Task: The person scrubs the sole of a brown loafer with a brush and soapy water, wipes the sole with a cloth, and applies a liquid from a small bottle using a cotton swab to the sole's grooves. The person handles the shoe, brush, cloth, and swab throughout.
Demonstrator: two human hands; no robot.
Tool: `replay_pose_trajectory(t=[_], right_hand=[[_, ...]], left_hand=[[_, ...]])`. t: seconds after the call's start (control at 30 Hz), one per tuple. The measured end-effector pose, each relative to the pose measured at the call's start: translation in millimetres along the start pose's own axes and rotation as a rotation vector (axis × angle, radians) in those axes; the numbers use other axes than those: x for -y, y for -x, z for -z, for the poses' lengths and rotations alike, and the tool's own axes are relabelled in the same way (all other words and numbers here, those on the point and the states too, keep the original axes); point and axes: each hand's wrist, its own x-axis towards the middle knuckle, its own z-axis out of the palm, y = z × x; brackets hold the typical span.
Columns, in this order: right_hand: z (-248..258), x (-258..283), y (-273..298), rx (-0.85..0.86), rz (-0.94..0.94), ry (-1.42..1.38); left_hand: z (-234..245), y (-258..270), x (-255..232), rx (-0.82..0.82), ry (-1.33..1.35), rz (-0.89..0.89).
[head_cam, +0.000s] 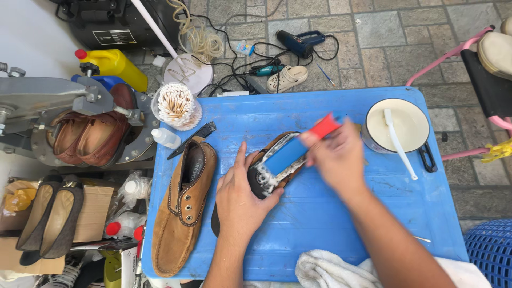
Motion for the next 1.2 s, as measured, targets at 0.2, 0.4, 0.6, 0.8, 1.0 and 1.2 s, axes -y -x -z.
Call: replay_pose_trajectory(t=[0.2, 0.4, 0.6, 0.8, 1.0, 1.2], right_hand=[[-5, -3, 4, -0.028, 0.035, -0.044], [18, 5, -13, -0.084, 0.026, 0.056], [-5, -5, 8, 0.086, 0.003, -0.005], [16, 2, -8, -0.043, 0.052, 0.039], [6, 7, -3, 0.025, 0.024, 0.073], [6, 4, -5, 0.038, -0.059, -0.009]], left_hand=[[-1, -1, 1, -0.026, -0.016, -0.031], [-1, -1, -1, -0.015, -0.002, -0.024], [1, 0, 0, -0.012, 0.011, -0.017], [-1, 1, 0, -0.045, 0.001, -0.055], [2, 2, -2, -0.052, 0.033, -0.051], [3, 0, -1, -0.039, 0.037, -0.06]])
